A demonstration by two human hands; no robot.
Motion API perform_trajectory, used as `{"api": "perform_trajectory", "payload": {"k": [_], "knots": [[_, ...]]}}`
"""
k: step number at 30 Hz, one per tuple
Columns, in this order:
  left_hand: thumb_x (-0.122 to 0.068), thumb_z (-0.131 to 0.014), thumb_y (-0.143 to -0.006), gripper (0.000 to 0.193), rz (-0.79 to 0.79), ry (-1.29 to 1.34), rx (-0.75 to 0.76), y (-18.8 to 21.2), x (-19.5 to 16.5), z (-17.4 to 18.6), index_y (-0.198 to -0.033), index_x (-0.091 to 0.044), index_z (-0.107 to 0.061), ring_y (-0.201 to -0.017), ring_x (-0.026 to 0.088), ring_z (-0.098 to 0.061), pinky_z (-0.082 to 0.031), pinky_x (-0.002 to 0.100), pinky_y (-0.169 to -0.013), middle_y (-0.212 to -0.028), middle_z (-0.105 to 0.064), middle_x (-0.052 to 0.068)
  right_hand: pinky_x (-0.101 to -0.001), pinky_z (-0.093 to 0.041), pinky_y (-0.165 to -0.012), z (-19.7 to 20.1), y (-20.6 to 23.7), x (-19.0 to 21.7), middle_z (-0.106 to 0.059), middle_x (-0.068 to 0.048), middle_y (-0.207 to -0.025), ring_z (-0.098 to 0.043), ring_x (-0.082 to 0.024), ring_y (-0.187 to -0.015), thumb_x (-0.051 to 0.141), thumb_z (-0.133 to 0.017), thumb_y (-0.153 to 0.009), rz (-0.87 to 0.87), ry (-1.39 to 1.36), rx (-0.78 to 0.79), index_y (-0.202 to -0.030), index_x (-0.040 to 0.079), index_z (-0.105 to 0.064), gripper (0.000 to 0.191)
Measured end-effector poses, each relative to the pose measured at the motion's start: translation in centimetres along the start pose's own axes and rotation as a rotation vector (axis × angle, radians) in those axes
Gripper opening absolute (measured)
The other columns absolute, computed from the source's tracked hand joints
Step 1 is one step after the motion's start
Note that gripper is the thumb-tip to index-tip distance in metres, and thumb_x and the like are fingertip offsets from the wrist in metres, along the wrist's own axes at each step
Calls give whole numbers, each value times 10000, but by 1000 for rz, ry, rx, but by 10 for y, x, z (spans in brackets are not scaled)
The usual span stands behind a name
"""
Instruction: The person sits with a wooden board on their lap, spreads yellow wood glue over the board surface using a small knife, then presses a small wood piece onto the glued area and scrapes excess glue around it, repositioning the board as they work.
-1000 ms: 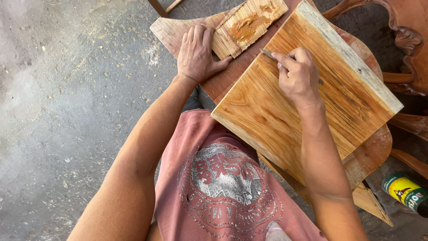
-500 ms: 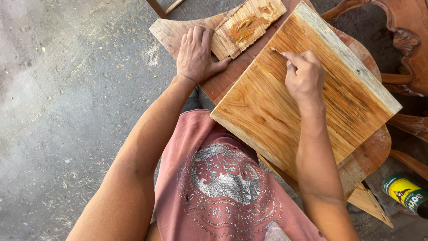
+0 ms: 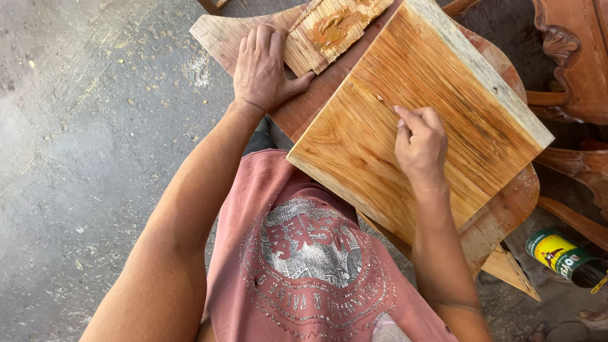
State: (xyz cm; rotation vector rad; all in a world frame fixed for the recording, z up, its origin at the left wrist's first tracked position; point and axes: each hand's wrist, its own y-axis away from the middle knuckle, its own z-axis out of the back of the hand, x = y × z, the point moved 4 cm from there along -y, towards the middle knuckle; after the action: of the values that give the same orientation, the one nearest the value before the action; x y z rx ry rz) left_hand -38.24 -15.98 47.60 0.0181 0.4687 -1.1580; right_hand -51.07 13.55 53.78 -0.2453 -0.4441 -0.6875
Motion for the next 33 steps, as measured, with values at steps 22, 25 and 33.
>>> {"api": "perform_trajectory", "payload": {"k": [22, 25, 33], "knots": [[-579, -868, -757, 845, 49, 45, 38, -5, 0, 1, -1294, -18, -534, -1110, 320, -517, -426, 439, -971, -1145, -513, 149, -419, -502, -874, -16, 7, 11, -578, -116, -1024, -567, -299, -989, -52, -704, -919, -4, -28, -50, -1206, 67, -790, 322], [-584, -867, -765, 843, 37, 48, 31, -4, 0, 0, -1295, -17, -535, -1107, 323, -518, -427, 440, -961, -1144, -513, 152, -414, -494, -855, -15, 13, 5, -575, -110, -990, -570, -293, -973, -35, -718, -937, -80, -46, -53, -1185, 87, -794, 286], [-589, -860, -765, 826, 64, 34, 81, -4, 1, -3, -1267, -12, -546, -1097, 338, -519, -423, 453, -949, -1141, -519, 158, -408, -496, -862, -10, 19, 10, -585, -113, -991, -577, -297, -982, -35, -707, -905, -47, -35, -74, -1183, 86, -795, 316]]}}
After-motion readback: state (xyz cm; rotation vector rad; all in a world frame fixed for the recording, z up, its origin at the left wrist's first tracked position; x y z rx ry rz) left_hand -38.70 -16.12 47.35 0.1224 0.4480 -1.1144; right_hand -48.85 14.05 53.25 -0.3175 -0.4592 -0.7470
